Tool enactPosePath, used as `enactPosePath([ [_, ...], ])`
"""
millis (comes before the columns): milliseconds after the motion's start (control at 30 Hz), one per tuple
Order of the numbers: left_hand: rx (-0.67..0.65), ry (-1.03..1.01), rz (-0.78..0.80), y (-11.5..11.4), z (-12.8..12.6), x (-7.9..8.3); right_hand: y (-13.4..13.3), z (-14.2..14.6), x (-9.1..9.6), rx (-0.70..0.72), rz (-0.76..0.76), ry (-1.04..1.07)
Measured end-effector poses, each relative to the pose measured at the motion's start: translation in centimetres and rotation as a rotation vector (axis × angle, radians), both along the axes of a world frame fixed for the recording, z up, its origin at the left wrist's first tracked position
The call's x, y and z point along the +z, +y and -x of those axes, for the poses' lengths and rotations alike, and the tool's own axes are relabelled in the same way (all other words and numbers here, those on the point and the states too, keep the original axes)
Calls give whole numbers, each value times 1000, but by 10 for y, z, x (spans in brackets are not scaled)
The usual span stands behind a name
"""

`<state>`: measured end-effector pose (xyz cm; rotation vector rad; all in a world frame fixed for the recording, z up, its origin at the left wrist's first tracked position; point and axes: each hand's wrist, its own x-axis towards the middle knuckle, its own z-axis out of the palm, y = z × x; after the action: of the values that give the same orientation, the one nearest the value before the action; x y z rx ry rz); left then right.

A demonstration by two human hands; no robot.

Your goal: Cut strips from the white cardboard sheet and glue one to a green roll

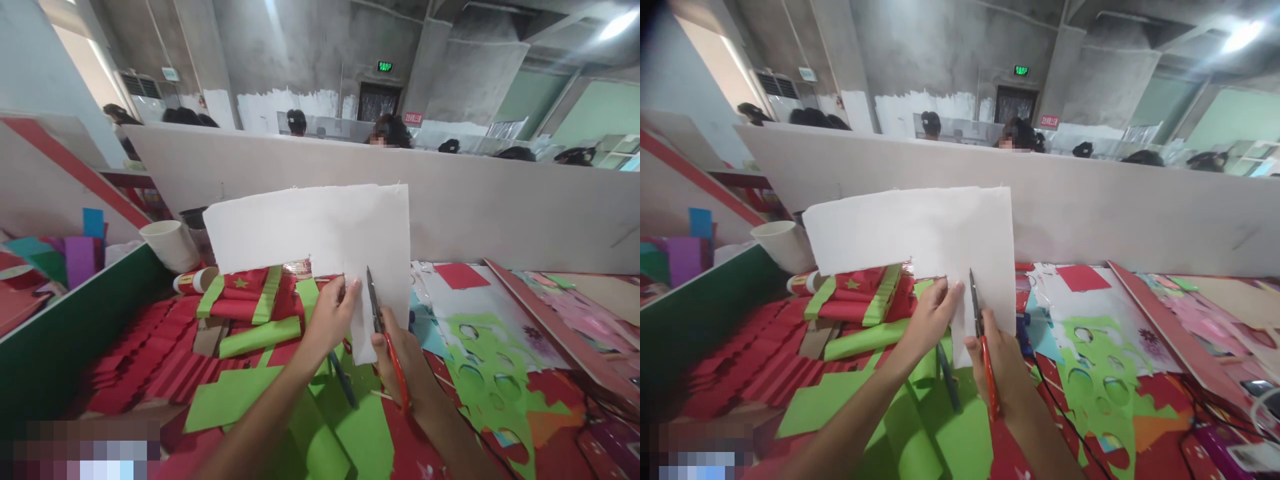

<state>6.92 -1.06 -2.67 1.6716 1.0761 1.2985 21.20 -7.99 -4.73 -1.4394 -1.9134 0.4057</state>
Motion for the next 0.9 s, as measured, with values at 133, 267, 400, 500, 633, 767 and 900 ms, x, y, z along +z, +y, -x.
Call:
enactPosePath([
  [133,-9,-38,21,1,-2,-2,-1,0,1,-23,6,-6],
  [267,-19,-60,42,1,-2,-1,-1,0,3,-38,28,15],
  [400,-34,-86,49,1,-2,0,0,1,-1,-47,18,23],
  [500,-37,-107,58,1,-3,0,0,1,-3,-46,10,29],
  [633,-48,-121,73,-2,-3,3,-1,2,1,-45,32,80],
  [767,-44,-119,78,-1,-1,4,-1,1,4,0,65,135],
  [900,-73,-101,90,3,1,1,1,-2,2,22,105,154],
])
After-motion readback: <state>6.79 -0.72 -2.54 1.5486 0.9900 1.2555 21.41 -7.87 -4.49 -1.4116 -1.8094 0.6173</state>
